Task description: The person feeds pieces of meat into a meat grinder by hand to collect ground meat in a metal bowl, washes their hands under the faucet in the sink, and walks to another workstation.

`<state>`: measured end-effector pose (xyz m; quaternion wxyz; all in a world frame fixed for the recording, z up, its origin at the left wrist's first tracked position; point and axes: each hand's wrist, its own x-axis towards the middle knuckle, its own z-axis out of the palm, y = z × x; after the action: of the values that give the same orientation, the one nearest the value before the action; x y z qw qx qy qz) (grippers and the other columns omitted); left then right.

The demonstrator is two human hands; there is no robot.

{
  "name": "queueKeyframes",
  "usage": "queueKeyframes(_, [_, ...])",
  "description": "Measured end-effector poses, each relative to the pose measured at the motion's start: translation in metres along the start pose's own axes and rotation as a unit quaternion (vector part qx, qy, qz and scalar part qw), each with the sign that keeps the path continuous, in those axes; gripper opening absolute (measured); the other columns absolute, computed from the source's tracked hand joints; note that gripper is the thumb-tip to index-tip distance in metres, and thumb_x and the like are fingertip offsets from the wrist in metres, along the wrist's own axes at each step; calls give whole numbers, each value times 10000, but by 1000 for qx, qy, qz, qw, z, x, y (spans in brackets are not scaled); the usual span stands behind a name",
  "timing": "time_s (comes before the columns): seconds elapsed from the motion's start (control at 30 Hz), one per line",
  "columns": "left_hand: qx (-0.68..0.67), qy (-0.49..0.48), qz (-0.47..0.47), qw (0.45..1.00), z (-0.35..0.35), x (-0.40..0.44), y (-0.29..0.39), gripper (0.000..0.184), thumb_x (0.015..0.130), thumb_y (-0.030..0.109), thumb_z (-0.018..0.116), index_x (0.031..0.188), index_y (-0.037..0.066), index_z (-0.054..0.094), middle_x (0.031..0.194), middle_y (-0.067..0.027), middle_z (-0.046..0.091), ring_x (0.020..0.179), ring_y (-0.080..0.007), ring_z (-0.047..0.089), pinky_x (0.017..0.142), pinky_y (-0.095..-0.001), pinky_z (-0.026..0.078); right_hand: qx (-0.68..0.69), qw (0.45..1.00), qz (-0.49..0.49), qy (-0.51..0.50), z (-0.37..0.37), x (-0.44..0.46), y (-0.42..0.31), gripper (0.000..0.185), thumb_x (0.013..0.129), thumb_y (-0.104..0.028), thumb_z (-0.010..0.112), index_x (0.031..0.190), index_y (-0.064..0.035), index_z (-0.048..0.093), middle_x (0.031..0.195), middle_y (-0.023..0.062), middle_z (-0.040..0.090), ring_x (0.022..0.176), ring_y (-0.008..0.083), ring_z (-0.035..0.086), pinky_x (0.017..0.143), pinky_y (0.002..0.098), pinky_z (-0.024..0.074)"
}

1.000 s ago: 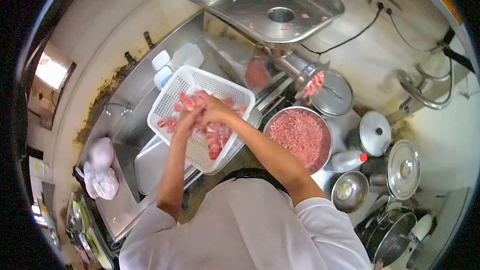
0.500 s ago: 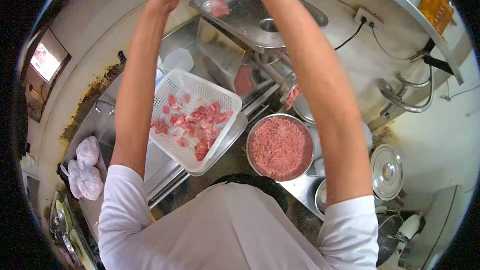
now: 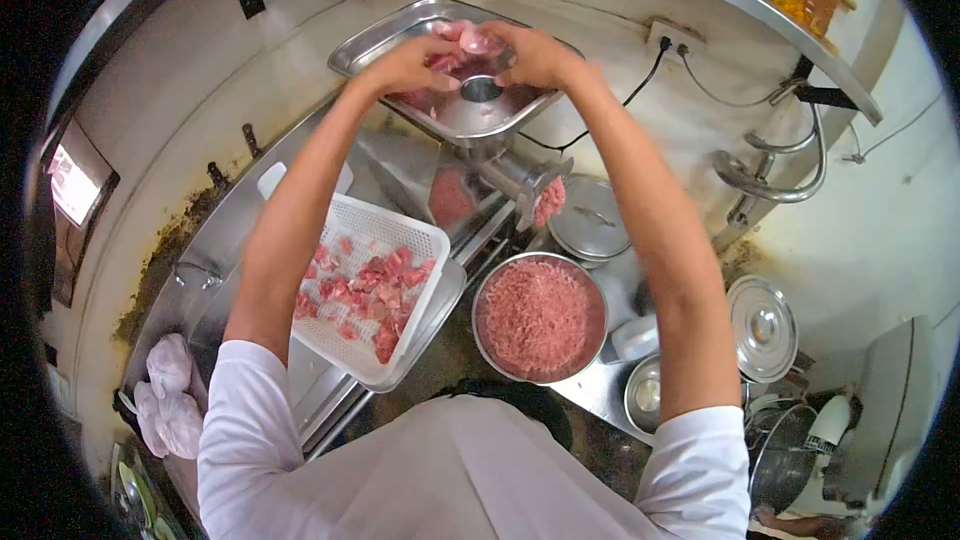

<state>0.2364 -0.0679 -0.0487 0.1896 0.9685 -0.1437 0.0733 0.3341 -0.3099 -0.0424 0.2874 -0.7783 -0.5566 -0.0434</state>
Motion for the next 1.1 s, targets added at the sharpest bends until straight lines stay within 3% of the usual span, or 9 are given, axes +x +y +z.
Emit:
queueKeyframes(0.33, [49, 86, 97, 990, 29, 9, 49, 575, 709, 233, 860, 1218, 55, 659, 1146, -138, 680, 1102, -295, 623, 956, -383, 470, -43, 974, -9, 222, 9, -8, 3, 291, 691, -87, 702, 979, -78, 747, 949, 202, 731, 875, 359, 706, 795, 417, 559])
queueKeyframes(0.5, [52, 73, 59, 994, 8, 15, 39, 457, 719, 225, 850, 1134, 81, 722, 1080, -135, 699, 1036, -279, 662, 868, -385, 510, -53, 993, 41, 93, 0, -6, -4, 238, 680, -65, 754, 915, -33, 730, 809, 101, 729, 753, 228, 681, 740, 359, 537])
queueKeyframes(0.6, [-23, 207, -52, 977, -6, 23, 16, 465, 707, 246, 849, 1125, 77, 736, 910, -128, 738, 854, -285, 713, 763, -414, 554, -1, 997, -1, 72, 1, -3, 5, 217, 681, -60, 770, 894, -42, 731, 781, 89, 720, 731, 209, 673, 724, 346, 533])
queueKeyframes(0.67, [148, 285, -14, 947, -13, 27, 7, 499, 754, 226, 814, 1220, 89, 703, 924, -129, 744, 837, -241, 712, 734, -380, 562, 32, 998, -17, 52, 0, -3, 1, 207, 685, -56, 774, 887, -45, 730, 769, 84, 715, 721, 198, 668, 716, 339, 531])
queueKeyframes(0.7, [48, 127, -102, 986, -22, 28, 1, 525, 808, 230, 769, 1308, 113, 660, 1262, -201, 616, 1097, -330, 646, 962, -381, 508, -1, 999, -3, 47, -2, -4, 0, 203, 689, -56, 777, 887, -44, 731, 761, 85, 711, 717, 191, 664, 711, 331, 529])
queueKeyframes(0.8, [-32, -15, 95, 995, -12, 37, -36, 528, 850, 206, 743, 1353, 101, 627, 1351, -185, 563, 1167, -325, 604, 1005, -390, 478, -21, 995, 20, 100, 0, -8, -4, 204, 694, -61, 783, 893, -46, 738, 761, 89, 710, 721, 183, 665, 705, 324, 528])
queueKeyframes(0.87, [-50, -35, 10, 998, -11, 35, -22, 481, 872, 182, 729, 1334, 86, 638, 1404, -161, 522, 1162, -312, 597, 1010, -379, 472, -6, 987, 30, 160, 3, -6, 0, 209, 694, -66, 786, 899, -49, 744, 769, 92, 714, 730, 182, 669, 703, 323, 528])
queueKeyframes(0.97, [-26, 42, 160, 986, 1, 19, 10, 439, 783, 88, 734, 1221, 101, 711, 1051, -135, 707, 829, -277, 689, 787, -393, 551, -49, 982, 36, 178, 6, -9, -2, 228, 693, -82, 804, 913, -44, 757, 790, 102, 725, 739, 195, 678, 699, 329, 531])
queueKeyframes(1.1, [84, -25, 26, 996, -8, 7, 49, 452, 715, 127, 823, 1154, 68, 734, 1138, -182, 646, 1017, -312, 651, 891, -379, 524, 18, 997, 45, 67, 0, -8, -6, 260, 683, -126, 808, 936, -71, 780, 857, 124, 748, 813, 269, 704, 763, 371, 547])
